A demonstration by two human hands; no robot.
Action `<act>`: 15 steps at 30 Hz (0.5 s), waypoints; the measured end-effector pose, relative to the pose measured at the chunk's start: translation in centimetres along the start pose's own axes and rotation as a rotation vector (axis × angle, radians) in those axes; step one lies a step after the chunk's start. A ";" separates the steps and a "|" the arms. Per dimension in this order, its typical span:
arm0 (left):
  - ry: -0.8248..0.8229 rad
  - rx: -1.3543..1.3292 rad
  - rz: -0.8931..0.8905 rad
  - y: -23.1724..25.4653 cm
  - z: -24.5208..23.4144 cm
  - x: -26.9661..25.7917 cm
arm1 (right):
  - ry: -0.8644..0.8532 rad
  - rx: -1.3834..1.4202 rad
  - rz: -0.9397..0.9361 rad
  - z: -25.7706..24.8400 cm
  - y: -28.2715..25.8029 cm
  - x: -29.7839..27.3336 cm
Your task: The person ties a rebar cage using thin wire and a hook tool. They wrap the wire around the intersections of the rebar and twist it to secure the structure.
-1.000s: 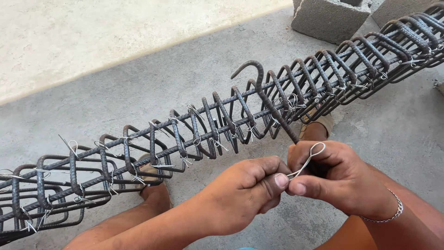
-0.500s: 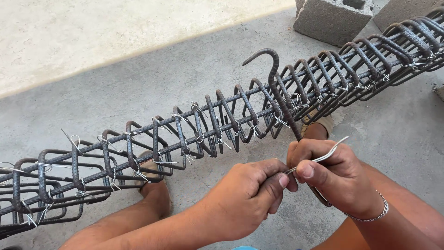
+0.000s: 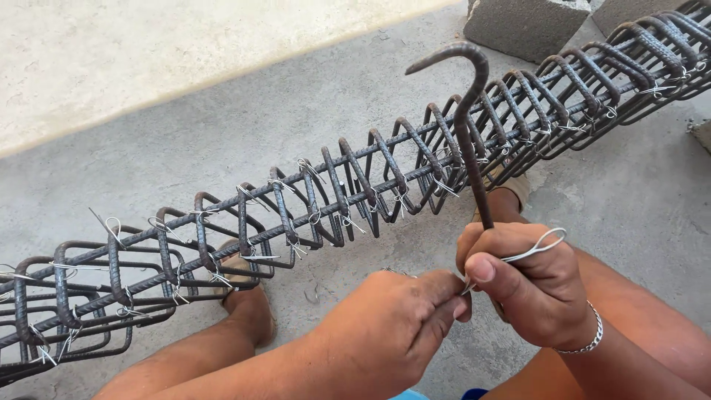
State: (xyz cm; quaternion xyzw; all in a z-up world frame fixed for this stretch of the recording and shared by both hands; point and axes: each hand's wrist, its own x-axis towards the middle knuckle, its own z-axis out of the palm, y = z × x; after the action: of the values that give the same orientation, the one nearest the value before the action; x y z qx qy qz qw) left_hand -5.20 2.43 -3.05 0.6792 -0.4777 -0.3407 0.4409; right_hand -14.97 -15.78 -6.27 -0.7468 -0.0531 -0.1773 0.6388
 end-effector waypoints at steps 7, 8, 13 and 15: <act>0.171 -0.049 -0.154 0.0 1.2 0.8 | 0.004 0.187 0.169 -0.7 1.1 0.4; 0.188 -0.005 -0.179 0.3 1.0 1.0 | 0.009 0.177 0.191 -0.8 1.3 0.4; 0.236 0.089 -0.096 0.5 0.3 1.0 | -0.001 0.034 0.248 -0.6 0.9 0.5; 0.146 0.087 0.040 0.7 -0.2 0.9 | -0.107 0.035 0.195 -0.7 0.0 0.8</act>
State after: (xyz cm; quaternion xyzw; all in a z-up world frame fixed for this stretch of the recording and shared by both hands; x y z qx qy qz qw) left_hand -5.01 1.57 -2.38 0.7111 -0.4721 -0.2605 0.4511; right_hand -14.33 -16.56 -5.91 -0.7456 -0.0170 -0.0733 0.6622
